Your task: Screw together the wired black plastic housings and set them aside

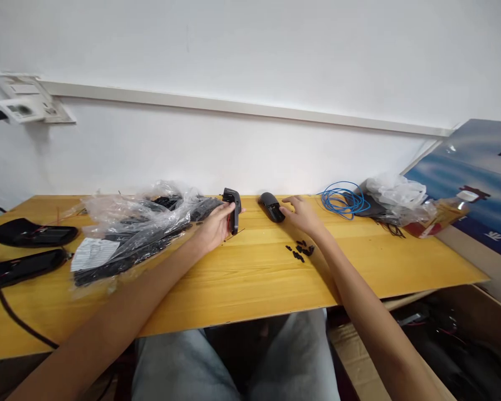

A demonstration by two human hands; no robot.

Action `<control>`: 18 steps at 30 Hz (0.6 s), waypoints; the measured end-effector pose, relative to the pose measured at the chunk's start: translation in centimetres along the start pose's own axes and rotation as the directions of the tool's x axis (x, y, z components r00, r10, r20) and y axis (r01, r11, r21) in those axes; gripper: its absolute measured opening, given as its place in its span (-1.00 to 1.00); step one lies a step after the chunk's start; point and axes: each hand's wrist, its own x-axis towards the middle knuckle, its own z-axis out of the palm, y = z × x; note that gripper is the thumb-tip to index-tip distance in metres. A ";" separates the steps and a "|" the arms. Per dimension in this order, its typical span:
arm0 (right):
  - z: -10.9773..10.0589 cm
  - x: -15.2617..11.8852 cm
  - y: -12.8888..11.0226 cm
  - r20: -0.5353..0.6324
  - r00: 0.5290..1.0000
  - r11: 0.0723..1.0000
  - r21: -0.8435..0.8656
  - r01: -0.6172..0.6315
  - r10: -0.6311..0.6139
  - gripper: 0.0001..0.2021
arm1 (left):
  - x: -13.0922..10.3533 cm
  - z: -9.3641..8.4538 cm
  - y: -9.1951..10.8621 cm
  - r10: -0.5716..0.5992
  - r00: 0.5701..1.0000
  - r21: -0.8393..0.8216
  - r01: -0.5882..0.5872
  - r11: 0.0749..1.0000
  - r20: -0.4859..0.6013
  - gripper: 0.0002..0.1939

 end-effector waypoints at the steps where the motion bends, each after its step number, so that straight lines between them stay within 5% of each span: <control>1: -0.7 -1.2 0.0 0.002 1.000 0.999 -0.032 0.026 -0.026 -0.73 | -0.1 0.2 -0.1 0.008 1.000 -0.008 -0.008 1.000 0.000 -0.64; 8: -2.7 -8.7 -0.3 0.238 0.970 0.980 -0.181 0.084 -0.040 -0.82 | -0.3 0.3 0.0 -0.060 0.998 0.102 0.063 0.993 -0.026 -0.62; 18: -0.6 -8.8 0.5 0.221 0.963 0.982 -0.074 0.175 -0.155 -0.88 | -0.4 -0.3 0.0 -0.033 0.999 0.148 0.038 0.988 -0.033 -0.61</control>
